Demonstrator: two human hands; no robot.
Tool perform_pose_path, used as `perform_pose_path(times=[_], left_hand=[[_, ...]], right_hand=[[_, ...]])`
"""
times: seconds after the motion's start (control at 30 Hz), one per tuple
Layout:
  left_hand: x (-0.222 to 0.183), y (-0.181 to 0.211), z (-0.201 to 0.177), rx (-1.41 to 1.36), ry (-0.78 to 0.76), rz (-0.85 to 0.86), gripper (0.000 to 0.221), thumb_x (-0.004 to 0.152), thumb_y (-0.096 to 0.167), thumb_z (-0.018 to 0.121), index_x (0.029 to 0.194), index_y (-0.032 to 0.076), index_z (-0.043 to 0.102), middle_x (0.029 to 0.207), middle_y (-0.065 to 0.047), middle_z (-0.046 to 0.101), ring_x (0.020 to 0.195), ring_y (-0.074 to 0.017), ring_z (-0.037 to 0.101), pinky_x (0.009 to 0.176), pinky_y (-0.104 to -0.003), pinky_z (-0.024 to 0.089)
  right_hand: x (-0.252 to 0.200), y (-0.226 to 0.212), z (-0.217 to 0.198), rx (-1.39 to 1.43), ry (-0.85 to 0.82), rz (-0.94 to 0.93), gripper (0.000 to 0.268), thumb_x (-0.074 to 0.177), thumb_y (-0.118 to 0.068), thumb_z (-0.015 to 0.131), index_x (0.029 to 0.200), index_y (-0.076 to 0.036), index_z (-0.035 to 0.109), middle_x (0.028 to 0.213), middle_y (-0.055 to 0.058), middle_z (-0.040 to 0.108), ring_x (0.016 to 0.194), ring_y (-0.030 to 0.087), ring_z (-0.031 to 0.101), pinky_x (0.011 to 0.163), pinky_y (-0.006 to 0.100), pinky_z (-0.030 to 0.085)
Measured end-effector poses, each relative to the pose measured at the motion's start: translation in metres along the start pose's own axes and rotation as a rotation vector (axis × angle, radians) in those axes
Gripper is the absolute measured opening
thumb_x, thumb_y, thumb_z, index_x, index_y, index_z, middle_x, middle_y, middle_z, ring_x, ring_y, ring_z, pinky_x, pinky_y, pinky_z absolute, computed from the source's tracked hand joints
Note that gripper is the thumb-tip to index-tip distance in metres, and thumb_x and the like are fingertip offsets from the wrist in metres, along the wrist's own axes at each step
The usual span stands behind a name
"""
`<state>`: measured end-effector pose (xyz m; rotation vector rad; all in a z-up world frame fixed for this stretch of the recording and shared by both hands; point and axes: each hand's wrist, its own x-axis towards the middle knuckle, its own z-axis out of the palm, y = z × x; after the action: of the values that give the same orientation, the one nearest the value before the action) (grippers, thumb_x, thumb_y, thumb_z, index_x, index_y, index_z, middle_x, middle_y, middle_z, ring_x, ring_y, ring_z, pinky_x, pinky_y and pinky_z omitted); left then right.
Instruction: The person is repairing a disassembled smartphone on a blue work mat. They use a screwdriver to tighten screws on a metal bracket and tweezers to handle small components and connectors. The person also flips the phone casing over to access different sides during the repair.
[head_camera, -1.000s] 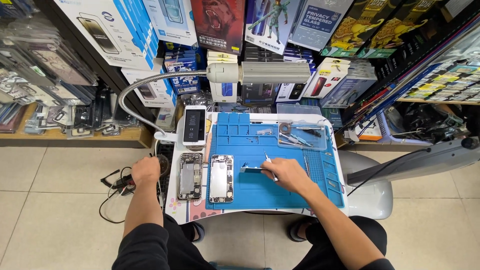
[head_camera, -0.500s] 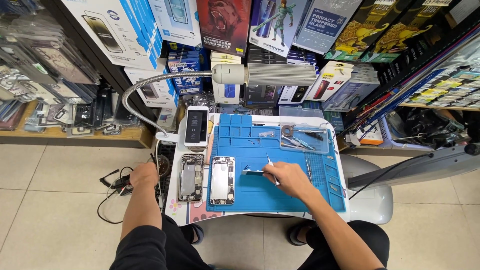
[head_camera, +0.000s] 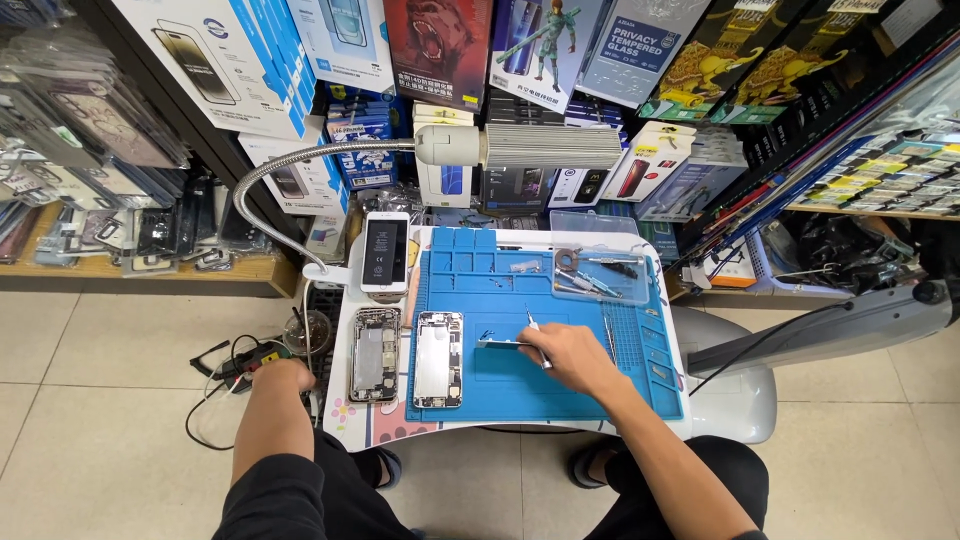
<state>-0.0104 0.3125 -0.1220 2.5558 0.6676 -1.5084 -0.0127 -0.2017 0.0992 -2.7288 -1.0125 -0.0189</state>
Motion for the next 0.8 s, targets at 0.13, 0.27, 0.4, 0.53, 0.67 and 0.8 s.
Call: perform_pose_path(times=[0.13,0.27,0.4,0.53,0.67,0.8], left_hand=[[-0.009,0.007,-0.004,0.05,-0.02,-0.003,0.063,0.099,0.032,0.057,0.159,0.012,0.054,0.164,-0.015,0.051,0.15,-0.0342,0.049,0.12,-0.051,0.042],[-0.006,0.005,-0.007,0.063,0.005,0.036,0.055,0.098,0.025,0.057,0.149,0.008,0.064,0.15,-0.017,0.065,0.136,-0.0356,0.063,0.108,-0.049,0.056],[-0.012,0.008,-0.009,0.083,0.027,0.051,0.046,0.096,0.017,0.064,0.139,0.004,0.073,0.134,-0.019,0.074,0.122,-0.0366,0.072,0.097,-0.046,0.062],[-0.039,0.008,-0.025,0.039,0.063,0.071,0.04,0.092,0.013,0.07,0.128,-0.001,0.078,0.122,-0.022,0.079,0.114,-0.0385,0.076,0.088,-0.047,0.064],[-0.021,0.0,-0.018,-0.068,0.147,0.045,0.036,0.094,0.017,0.064,0.122,0.005,0.083,0.115,-0.019,0.082,0.096,-0.0356,0.08,0.078,-0.046,0.064],[-0.054,0.009,-0.026,-0.072,0.163,0.044,0.034,0.097,0.019,0.061,0.119,0.006,0.084,0.108,-0.016,0.084,0.085,-0.0306,0.08,0.073,-0.044,0.062]], right_hand=[[-0.001,0.005,0.002,0.005,-0.012,0.01,0.025,0.099,-0.013,0.057,0.083,-0.028,0.045,0.061,-0.007,0.047,0.059,0.015,0.06,0.056,0.027,0.051],[0.0,0.005,0.002,0.013,0.013,0.007,0.027,0.101,-0.017,0.061,0.081,-0.026,0.045,0.06,-0.005,0.049,0.058,0.016,0.06,0.055,0.029,0.052],[0.0,0.004,0.002,0.03,0.006,0.006,0.026,0.1,-0.016,0.061,0.082,-0.026,0.045,0.06,-0.006,0.05,0.058,0.016,0.061,0.054,0.029,0.051],[0.003,0.005,0.001,0.025,-0.007,0.001,0.025,0.099,-0.013,0.058,0.082,-0.027,0.045,0.06,-0.007,0.048,0.058,0.015,0.06,0.055,0.028,0.051],[0.002,0.008,0.0,0.043,-0.033,0.041,0.026,0.099,-0.015,0.058,0.081,-0.028,0.045,0.059,-0.009,0.046,0.056,0.014,0.057,0.055,0.027,0.05],[0.005,0.008,-0.002,0.05,-0.036,0.032,0.028,0.1,-0.017,0.061,0.079,-0.026,0.044,0.058,-0.008,0.045,0.054,0.014,0.057,0.053,0.026,0.05]])
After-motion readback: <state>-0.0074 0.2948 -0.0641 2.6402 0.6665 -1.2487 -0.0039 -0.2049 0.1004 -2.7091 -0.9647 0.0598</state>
